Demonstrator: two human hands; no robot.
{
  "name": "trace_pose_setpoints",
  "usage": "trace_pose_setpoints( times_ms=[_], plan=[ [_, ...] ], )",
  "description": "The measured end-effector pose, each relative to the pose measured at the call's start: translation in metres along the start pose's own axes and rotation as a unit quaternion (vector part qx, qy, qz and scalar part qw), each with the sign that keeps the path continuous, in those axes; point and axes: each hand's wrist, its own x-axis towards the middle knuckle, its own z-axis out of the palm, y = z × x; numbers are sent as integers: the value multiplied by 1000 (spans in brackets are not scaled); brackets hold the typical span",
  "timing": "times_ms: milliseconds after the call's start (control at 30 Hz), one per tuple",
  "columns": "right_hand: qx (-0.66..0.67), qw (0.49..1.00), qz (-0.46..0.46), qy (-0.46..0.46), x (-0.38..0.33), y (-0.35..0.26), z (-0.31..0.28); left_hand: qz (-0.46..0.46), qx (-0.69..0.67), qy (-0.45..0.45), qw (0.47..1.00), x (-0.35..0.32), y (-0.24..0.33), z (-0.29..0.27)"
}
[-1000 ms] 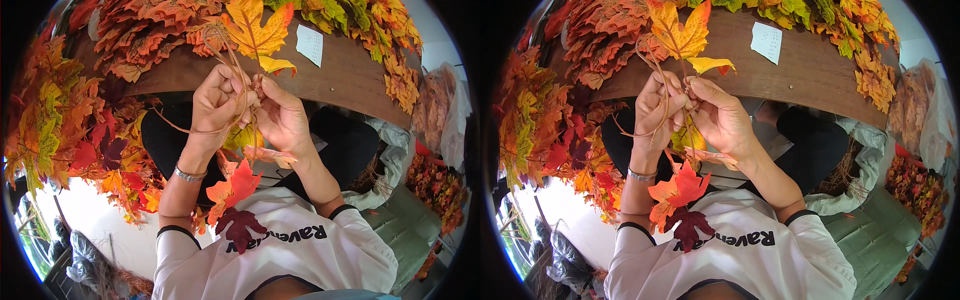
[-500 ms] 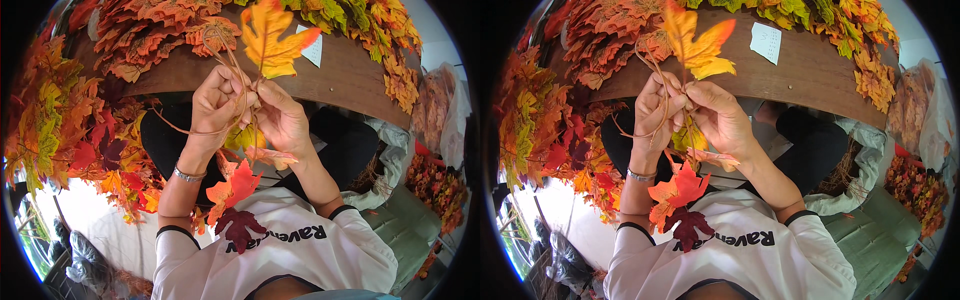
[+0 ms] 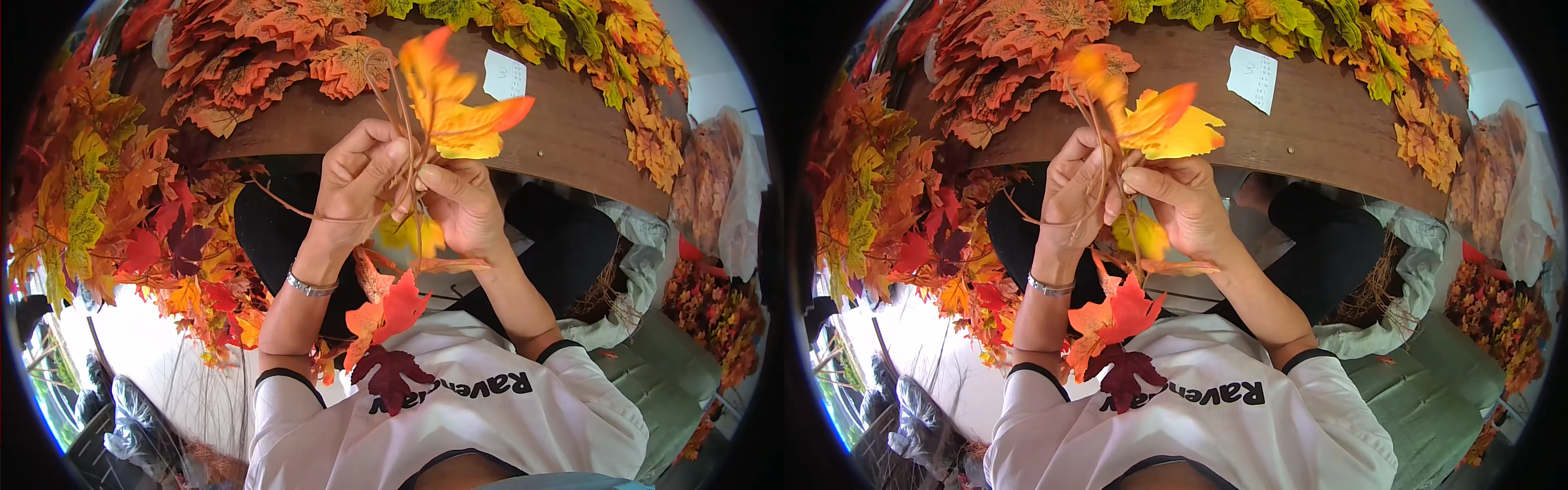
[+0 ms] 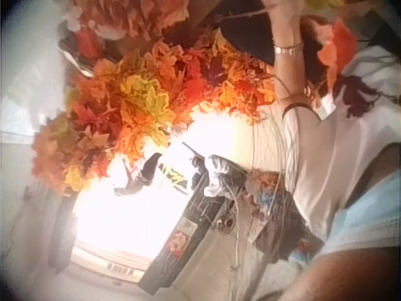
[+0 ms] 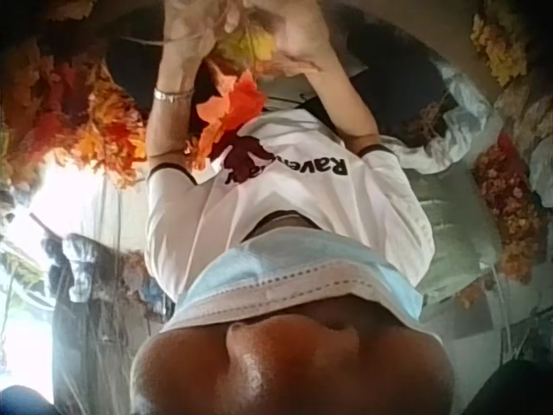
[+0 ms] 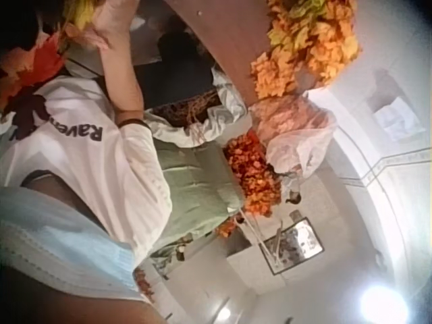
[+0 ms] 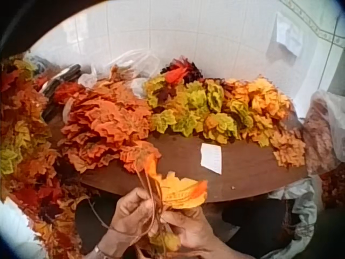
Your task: Assembling artificial autumn leaf garlands by attaching individual leaves to a plastic vine.
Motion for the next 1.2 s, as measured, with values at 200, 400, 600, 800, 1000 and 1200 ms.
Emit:
trace_pose_setpoints(
  times_ms=[200,400,600,800,1000,1200],
  plan=[
    [147,986,63,52,0,7,1,148,337,75,927,5,-6,-3],
    [209,973,99,16,-2,11,7,99,233,83,964,0,-3,0],
    [-81,991,-101,21,-11,13,12,123,169,118,971,1,0,5],
    [-143,985,-26,91,-16,19,7,123,187,125,967,0,4,3],
    [-341,908,-236,66,-3,-48,-10,78,155,110,979,-4,5,-6],
    [-664,607,-326,-290,-31,-73,84,28,205,130,970,1,-2,-4]
  ],
)
